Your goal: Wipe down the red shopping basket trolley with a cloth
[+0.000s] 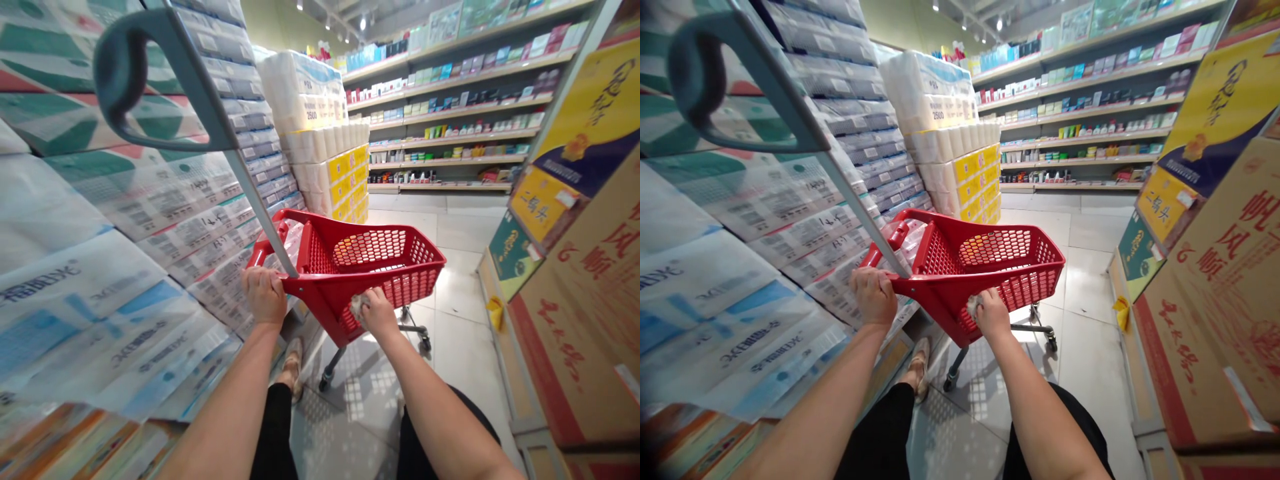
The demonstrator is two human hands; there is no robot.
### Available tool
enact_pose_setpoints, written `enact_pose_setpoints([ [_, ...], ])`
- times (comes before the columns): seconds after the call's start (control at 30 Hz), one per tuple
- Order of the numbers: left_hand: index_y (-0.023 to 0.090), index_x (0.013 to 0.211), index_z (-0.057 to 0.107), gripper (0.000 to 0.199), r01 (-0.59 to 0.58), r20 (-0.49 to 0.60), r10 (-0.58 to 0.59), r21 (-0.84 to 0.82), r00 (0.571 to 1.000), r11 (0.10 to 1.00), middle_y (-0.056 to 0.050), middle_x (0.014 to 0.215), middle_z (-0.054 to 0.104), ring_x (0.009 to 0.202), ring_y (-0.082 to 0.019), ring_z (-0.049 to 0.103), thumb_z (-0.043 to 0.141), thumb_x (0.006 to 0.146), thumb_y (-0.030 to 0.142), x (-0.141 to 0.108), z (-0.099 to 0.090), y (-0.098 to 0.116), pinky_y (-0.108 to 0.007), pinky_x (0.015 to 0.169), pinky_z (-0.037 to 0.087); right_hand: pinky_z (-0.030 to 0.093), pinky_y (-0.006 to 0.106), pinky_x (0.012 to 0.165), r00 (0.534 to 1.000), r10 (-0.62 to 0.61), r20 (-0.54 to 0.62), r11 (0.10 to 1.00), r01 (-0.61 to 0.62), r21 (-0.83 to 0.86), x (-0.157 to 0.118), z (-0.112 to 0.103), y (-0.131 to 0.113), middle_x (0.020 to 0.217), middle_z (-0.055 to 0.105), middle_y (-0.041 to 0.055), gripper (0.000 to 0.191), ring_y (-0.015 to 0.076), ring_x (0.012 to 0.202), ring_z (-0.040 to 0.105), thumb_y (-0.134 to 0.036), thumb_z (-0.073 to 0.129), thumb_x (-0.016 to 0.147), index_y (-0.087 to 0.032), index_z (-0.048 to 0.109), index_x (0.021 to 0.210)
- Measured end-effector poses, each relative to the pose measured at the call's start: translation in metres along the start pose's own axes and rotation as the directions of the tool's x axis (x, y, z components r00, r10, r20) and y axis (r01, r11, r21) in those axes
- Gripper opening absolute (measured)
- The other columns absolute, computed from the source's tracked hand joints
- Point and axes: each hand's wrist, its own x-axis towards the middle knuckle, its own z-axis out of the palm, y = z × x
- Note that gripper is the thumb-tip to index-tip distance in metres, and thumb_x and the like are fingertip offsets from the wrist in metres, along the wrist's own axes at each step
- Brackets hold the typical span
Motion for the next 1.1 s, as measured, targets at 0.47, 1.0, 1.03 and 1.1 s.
enact_pose_setpoints([
  [0.47,0.022,0.079,0.054,0.025,0.006,-0.014,-0.006,-0.005,1.0,1.0,-0.01,0.091,0.057,0.105,-0.026,0.05,0.033,0.092,0.028,0.002,0.003,-0.002,-0.05,0.109,0.026,0.048,0.031,0.079,0.997,0.08,0.0,0.997,-0.08,0.016,0.002,0.006,0.007,0.102,0.056,0.0091,0.034,0.0214,0.088,0.058,-0.006,0.049,0.071,-0.019,0.059,0.1],
  [1.0,0.021,0.079,0.056,0.026,-0.007,-0.019,0.008,0.003,1.0,1.0,-0.01,0.092,0.058,0.106,-0.026,0.05,0.034,0.092,0.026,0.002,0.005,-0.007,-0.05,0.109,0.025,0.041,0.039,0.105,0.964,-0.02,-0.263,0.995,0.046,0.091,0.043,-0.038,0.036,0.13,0.052,0.0121,0.045,0.0232,0.121,0.049,-0.012,0.043,0.08,-0.019,0.058,0.122],
  [1.03,0.021,0.078,0.056,0.027,-0.008,-0.009,0.008,-0.001,1.0,1.0,-0.01,0.093,0.058,0.106,-0.026,0.05,0.034,0.092,0.027,0.004,0.004,-0.007,-0.05,0.109,0.026,0.041,0.04,0.105,0.969,-0.01,-0.248,0.996,0.032,0.086,0.044,-0.038,0.037,0.13,0.053,0.0121,0.045,0.0235,0.122,0.049,-0.013,0.043,0.08,-0.019,0.058,0.122],
  [1.1,0.021,0.077,0.056,0.029,-0.012,0.034,0.013,-0.007,0.999,1.0,-0.01,0.095,0.058,0.107,-0.025,0.051,0.032,0.093,0.028,0.008,0.002,-0.009,-0.048,0.108,0.029,0.042,0.041,0.105,0.974,0.005,-0.225,0.997,0.011,0.072,0.043,-0.037,0.036,0.13,0.053,0.0126,0.044,0.0249,0.123,0.049,-0.016,0.046,0.08,-0.019,0.058,0.122],
])
